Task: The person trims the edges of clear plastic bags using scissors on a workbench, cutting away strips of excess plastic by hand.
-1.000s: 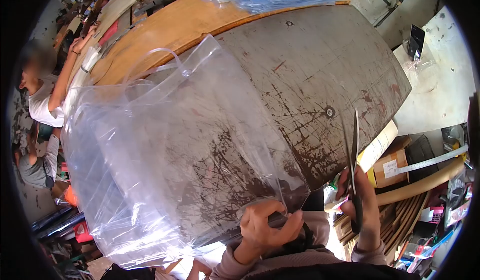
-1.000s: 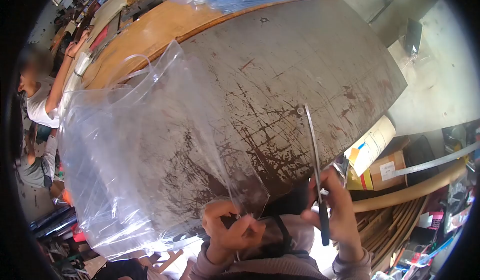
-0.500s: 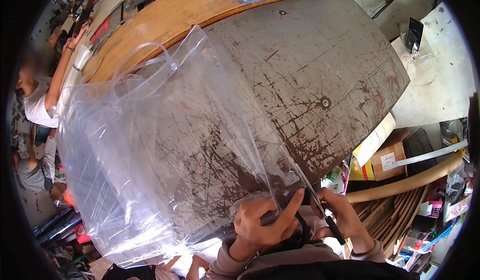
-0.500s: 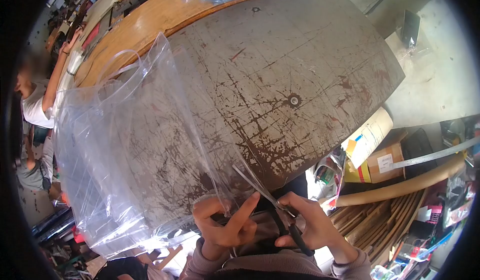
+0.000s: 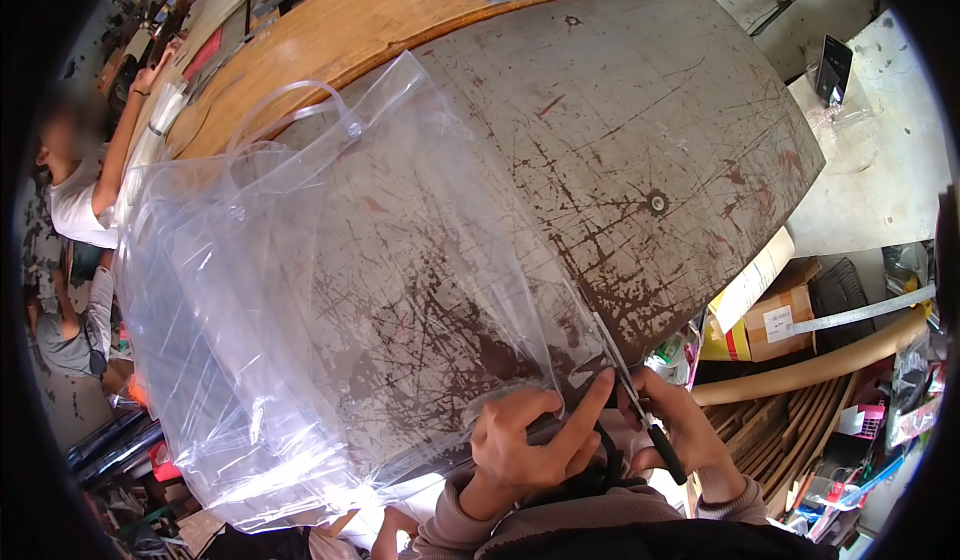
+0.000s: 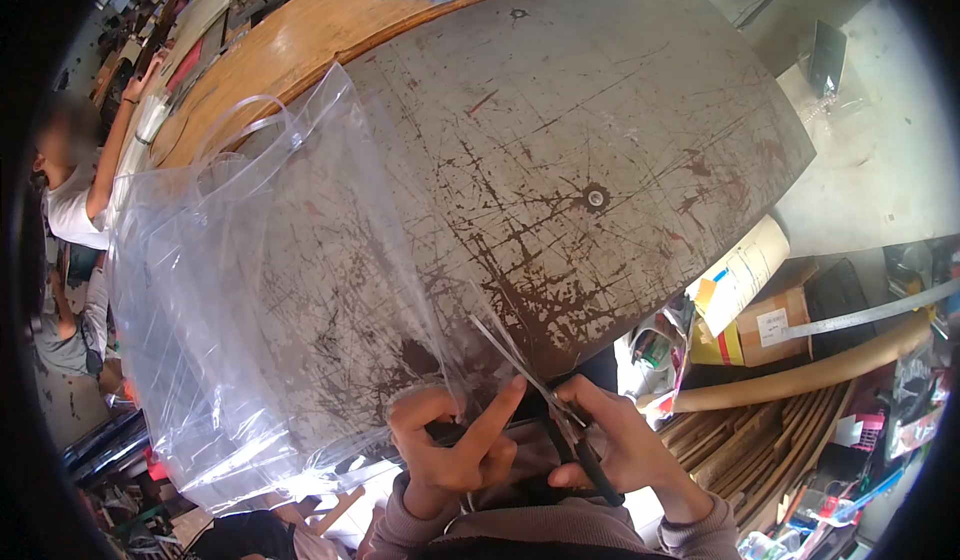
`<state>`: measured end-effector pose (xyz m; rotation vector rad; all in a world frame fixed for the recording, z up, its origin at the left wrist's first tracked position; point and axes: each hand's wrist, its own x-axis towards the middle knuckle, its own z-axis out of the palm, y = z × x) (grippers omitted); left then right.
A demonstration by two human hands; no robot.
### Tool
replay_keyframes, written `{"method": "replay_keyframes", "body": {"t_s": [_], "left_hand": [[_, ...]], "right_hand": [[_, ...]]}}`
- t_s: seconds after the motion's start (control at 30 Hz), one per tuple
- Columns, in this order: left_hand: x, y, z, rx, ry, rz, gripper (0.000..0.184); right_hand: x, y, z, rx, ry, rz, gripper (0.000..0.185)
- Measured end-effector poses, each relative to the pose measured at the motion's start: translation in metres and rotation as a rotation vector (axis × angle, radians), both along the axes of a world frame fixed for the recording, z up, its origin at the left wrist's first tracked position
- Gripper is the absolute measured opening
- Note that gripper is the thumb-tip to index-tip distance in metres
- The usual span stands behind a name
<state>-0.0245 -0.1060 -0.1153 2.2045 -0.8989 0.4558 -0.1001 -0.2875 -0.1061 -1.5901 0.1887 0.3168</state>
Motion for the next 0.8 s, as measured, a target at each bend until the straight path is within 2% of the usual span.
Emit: {"method": "replay_keyframes", "body": {"t_s": [0.37,0.8], "left_hand": [[0.0011,-0.0004,0.0052,0.007,0.051,0.032,0.045],[0.0005,-0.0011,0.0066,0.036,0.065,0.039,0.041]], "right_hand": [[0.0022,-0.0007,0.0007,-0.069,0.020,-0.001,0.066],[-0.0014,0.0025,0.0064,0.079,0.152,-0.145,0.069]]}}
